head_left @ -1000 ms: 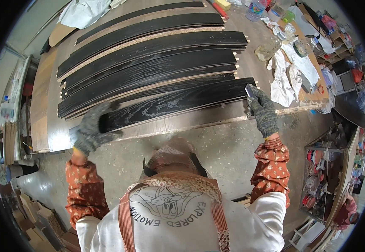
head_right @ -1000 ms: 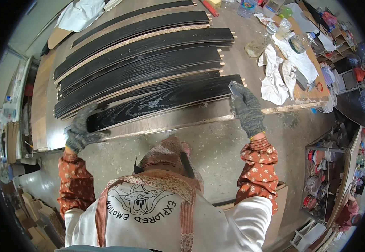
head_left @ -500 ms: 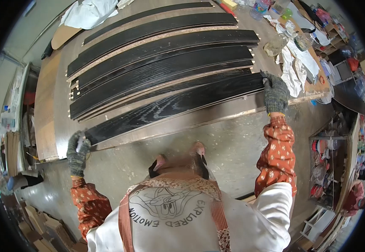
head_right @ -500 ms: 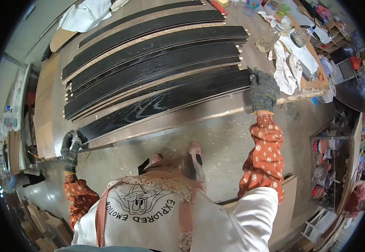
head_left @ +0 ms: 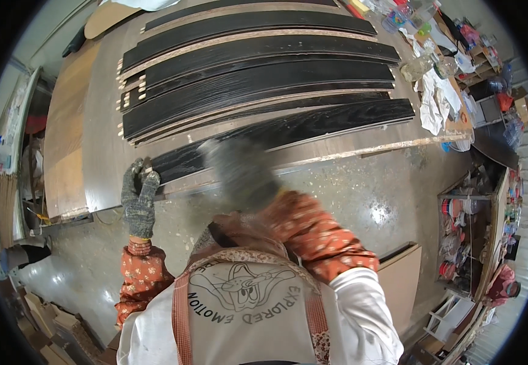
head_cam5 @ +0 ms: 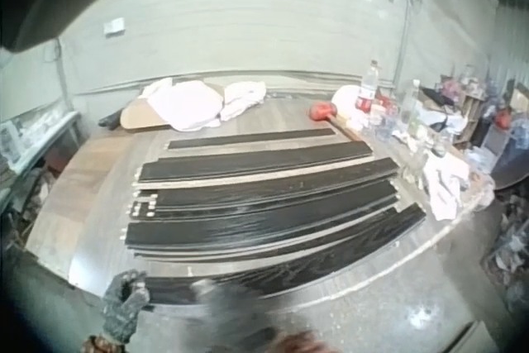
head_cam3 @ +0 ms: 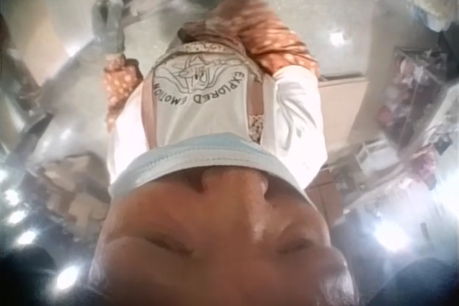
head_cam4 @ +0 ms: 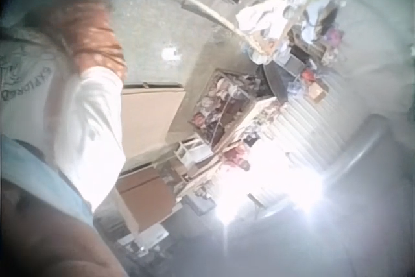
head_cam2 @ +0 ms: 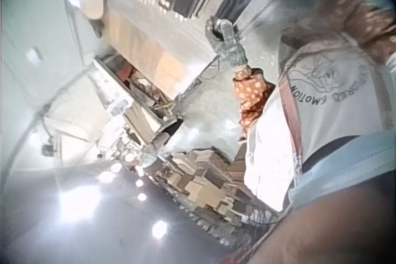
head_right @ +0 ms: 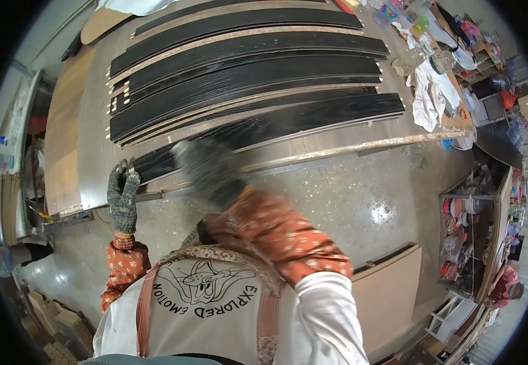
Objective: The person applies liquid from a bottle onto a cloth and wipes down several black wooden furniture components on a workbench.
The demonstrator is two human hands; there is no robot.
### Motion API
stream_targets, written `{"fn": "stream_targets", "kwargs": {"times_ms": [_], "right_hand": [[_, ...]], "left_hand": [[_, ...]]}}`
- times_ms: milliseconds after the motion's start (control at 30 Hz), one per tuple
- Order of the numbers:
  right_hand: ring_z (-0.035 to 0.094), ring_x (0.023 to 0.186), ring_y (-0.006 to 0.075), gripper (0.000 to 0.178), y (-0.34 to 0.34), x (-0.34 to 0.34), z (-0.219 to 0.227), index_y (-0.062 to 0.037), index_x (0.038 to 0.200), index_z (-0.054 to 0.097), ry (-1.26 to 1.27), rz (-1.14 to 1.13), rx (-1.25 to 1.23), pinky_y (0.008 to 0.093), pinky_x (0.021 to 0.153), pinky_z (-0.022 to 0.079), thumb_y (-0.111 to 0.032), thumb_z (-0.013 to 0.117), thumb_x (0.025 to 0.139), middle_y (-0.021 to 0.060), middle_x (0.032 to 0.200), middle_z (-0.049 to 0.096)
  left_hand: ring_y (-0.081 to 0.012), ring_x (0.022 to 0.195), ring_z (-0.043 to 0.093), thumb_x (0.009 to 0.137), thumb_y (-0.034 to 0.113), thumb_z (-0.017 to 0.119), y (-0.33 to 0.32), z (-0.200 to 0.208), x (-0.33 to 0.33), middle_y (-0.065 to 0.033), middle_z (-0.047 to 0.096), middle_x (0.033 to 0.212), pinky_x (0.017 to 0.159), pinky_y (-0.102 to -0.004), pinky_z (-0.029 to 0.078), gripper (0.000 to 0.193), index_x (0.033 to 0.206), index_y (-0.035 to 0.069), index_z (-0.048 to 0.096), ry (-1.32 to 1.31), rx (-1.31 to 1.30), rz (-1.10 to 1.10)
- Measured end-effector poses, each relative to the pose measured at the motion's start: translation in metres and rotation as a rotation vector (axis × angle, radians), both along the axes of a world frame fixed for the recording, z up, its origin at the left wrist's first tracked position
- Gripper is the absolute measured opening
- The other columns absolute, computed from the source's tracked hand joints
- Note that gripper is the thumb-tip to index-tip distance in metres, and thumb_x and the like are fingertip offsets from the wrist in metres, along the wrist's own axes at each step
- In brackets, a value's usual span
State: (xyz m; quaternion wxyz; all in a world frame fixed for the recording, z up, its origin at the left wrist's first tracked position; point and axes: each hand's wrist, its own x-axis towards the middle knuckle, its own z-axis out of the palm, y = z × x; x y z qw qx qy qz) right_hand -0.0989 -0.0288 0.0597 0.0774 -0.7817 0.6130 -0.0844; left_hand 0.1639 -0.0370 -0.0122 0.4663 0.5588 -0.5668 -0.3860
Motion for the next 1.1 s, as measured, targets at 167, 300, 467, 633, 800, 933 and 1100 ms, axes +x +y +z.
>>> {"fn": "stream_targets", "kwargs": {"times_ms": [167,300,467,633,800,933,1100], "right_hand": [[0.06,0.081,0.031,0.02,0.012,-0.191,-0.03,-0.0088,0.099,0.065,0.126,-0.601,-0.522,0.0438,0.075,0.048,-0.021,0.052,0.089,0.0123,0.089,0.065],[0.058,0.073,0.0286,0.013,0.006,-0.159,-0.054,-0.0121,0.095,0.064,0.289,-0.381,-0.578,0.0412,0.067,0.048,-0.017,0.059,0.084,0.0094,0.078,0.06],[0.054,0.065,0.0229,0.012,0.003,0.024,-0.044,-0.014,0.092,0.06,0.063,-0.003,-0.402,0.0397,0.055,0.045,-0.016,0.056,0.081,0.0046,0.072,0.052],[0.062,0.089,0.0297,0.022,0.009,-0.125,-0.037,-0.0092,0.103,0.064,0.167,-0.372,-0.301,0.0379,0.077,0.05,-0.017,0.06,0.084,0.0127,0.096,0.066],[0.062,0.065,0.0268,0.024,0.011,-0.095,-0.047,-0.0051,0.11,0.061,0.279,-0.259,-0.367,0.0386,0.06,0.05,-0.017,0.053,0.09,0.0102,0.076,0.064],[0.055,0.054,0.0228,0.027,0.01,0.031,-0.039,-0.0066,0.108,0.059,0.203,0.021,-0.267,0.0403,0.05,0.044,-0.016,0.06,0.083,0.0052,0.063,0.054],[0.064,0.065,0.0263,0.022,0.003,-0.036,-0.028,-0.0112,0.11,0.062,0.001,-0.218,-0.299,0.0367,0.058,0.05,-0.022,0.056,0.092,0.0101,0.078,0.067]], "left_hand": [[-0.009,0.085,0.056,0.089,0.008,0.062,0.011,-0.004,0.004,-0.0039,0.061,0.097,0.074,-0.0233,0.048,0.023,0.111,0.002,0.058,0.267,0.091,0.012],[-0.0072,0.069,0.053,0.091,0.012,0.061,0.008,-0.009,-0.001,-0.0006,0.059,0.081,0.061,-0.0225,0.045,0.018,0.105,0.002,0.058,0.301,0.161,-0.045],[-0.0077,0.066,0.054,0.091,0.012,0.062,0.006,-0.005,0.005,-0.0018,0.06,0.083,0.059,-0.0217,0.046,0.019,0.107,0.002,0.058,0.326,0.251,-0.073],[-0.0078,0.064,0.055,0.093,0.017,0.058,0.008,-0.004,0.005,-0.002,0.061,0.081,0.057,-0.0215,0.044,0.023,0.111,0.002,0.057,0.302,0.218,-0.053],[-0.0083,0.061,0.055,0.092,0.017,0.057,0.005,-0.007,0.005,-0.0021,0.06,0.075,0.055,-0.0227,0.044,0.024,0.11,0.002,0.058,0.268,0.216,-0.112],[-0.0087,0.06,0.055,0.092,0.018,0.058,0.006,-0.006,0.002,-0.002,0.061,0.075,0.055,-0.023,0.045,0.026,0.111,0.001,0.057,0.328,0.239,-0.076],[-0.0087,0.06,0.055,0.092,0.018,0.058,0.01,-0.009,0.005,-0.0015,0.058,0.076,0.053,-0.0231,0.045,0.026,0.112,0.001,0.056,0.35,0.25,-0.027]]}}
